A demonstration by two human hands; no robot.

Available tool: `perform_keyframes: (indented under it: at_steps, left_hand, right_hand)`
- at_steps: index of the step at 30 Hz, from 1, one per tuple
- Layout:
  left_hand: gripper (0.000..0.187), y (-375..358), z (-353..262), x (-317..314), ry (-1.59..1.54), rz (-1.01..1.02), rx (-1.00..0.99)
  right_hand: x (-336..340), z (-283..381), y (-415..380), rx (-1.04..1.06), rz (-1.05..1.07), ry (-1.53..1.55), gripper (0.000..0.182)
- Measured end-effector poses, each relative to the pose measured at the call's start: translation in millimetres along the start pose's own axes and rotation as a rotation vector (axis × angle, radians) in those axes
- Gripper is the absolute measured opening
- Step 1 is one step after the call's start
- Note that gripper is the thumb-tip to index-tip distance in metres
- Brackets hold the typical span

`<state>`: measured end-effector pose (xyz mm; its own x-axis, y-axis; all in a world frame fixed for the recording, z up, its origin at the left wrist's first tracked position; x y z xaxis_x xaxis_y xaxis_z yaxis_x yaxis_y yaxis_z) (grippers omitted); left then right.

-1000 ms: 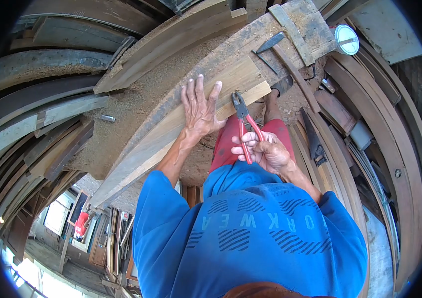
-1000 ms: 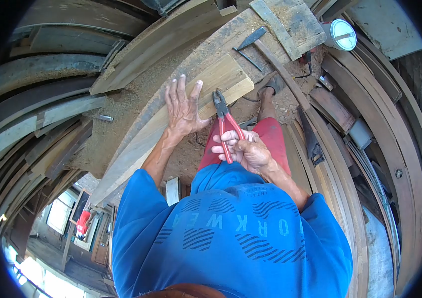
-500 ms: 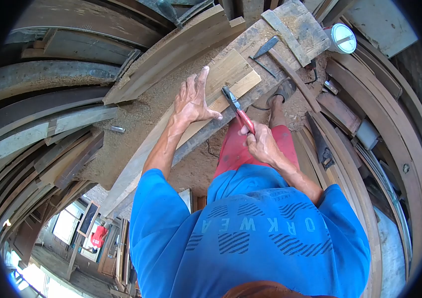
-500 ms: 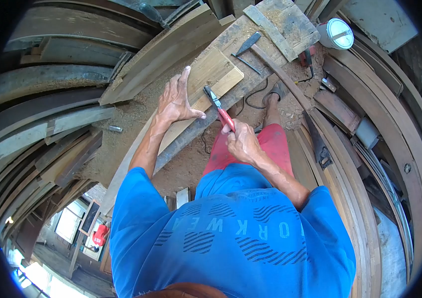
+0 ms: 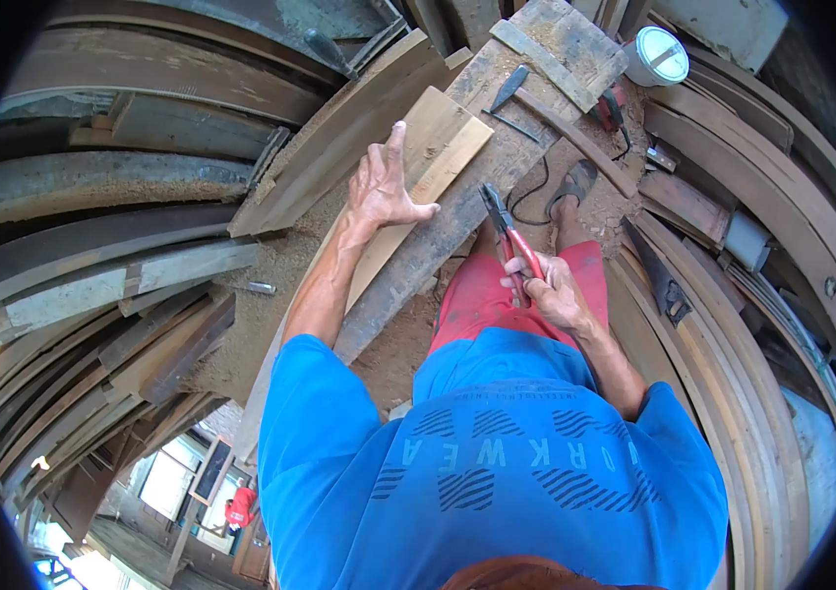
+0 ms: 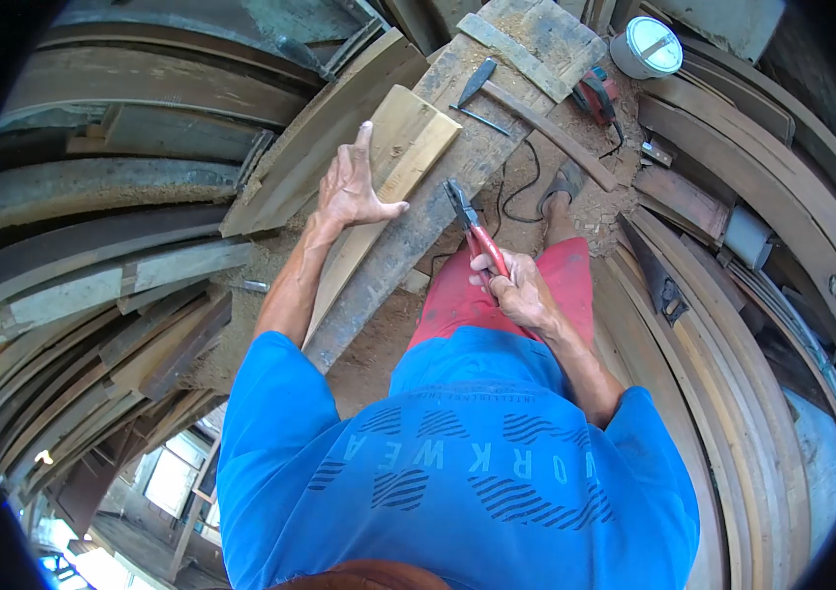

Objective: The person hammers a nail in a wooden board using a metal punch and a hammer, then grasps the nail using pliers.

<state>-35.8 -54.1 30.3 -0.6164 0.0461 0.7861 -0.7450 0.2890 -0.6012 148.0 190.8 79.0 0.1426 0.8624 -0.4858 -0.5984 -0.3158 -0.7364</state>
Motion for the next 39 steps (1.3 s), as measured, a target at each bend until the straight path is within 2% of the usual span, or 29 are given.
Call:
perform_keyframes:
  at_steps: [1, 4, 5, 8, 9, 12, 13, 17, 20, 26, 34, 39]
  left_hand:
    - [0.156, 2.4, 2.0, 6.2, 0.017, 0.052, -0.012]
    - [0.158, 20.5, 18.0, 15.1, -0.099, -0.122, -0.024]
    - [0.147, 26.0, 35.3, -0.8, -0.212, 0.089, 0.143]
    - [0.125, 33.6, 32.3, -0.8, -0.155, 0.179, 0.11]
    - [0.102, 21.6, 23.8, 11.8, -0.128, 0.089, 0.149]
    - [0.094, -11.2, -5.6, 37.7, 0.03, -0.112, 0.175]
    - [0.084, -22.7, -16.5, 43.2, 0.047, -0.266, 0.119]
    - [0.074, -43.5, -45.7, 47.2, 0.073, -0.306, 0.163]
    - [0.073, -47.3, -46.1, 39.3, 0.029, -0.314, 0.199]
    - [0.076, -38.3, -34.7, 34.7, 0.035, -0.259, 0.195]
    - [0.077, -38.4, -34.9, 32.7, 0.059, -0.282, 0.2]
    - [0.078, -37.5, -34.4, 33.3, 0.057, -0.286, 0.202]
  right_hand:
    - [-3.4, 5.2, 0.6, 0.019, -0.009, -0.033, 0.038]
    - [-17.1, 11.2, 4.0, 0.046, 0.008, -0.019, 0.041]
    - [-20.9, 5.8, 5.1, 0.035, 0.036, 0.06, 0.042]
    - [-22.5, -0.9, 13.7, 0.006, 0.117, 0.213, 0.044]
    - [-21.8, -2.0, 13.4, -0.013, 0.133, 0.228, 0.044]
    - [-21.3, -2.4, 6.8, -0.066, 0.193, 0.319, 0.041]
    - [-15.9, -7.0, 6.4, -0.1, 0.223, 0.327, 0.039]
    - [-10.7, -7.3, 2.5, -0.117, 0.296, 0.537, 0.037]
    - [-15.0, -5.9, 5.3, -0.16, 0.364, 0.621, 0.043]
    - [-25.1, -17.0, 24.8, -0.186, 0.514, 0.805, 0.039]
    - [-27.6, -22.2, 40.6, -0.237, 0.556, 0.908, 0.033]
    - [-31.1, -17.7, 42.8, -0.354, 0.607, 1.21, 0.027]
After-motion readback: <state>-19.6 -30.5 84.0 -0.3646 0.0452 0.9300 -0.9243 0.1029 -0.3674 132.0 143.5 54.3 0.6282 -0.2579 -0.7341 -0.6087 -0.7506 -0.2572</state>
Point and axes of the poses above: each hand's wrist, its own y-axis towards the middle knuckle, its own x-axis out of the back of the hand, z = x × y, the point moved 8 cm from there along y, towards the middle knuckle, and after that the axes turned 15 degrees about y, right-handed, at the moved point
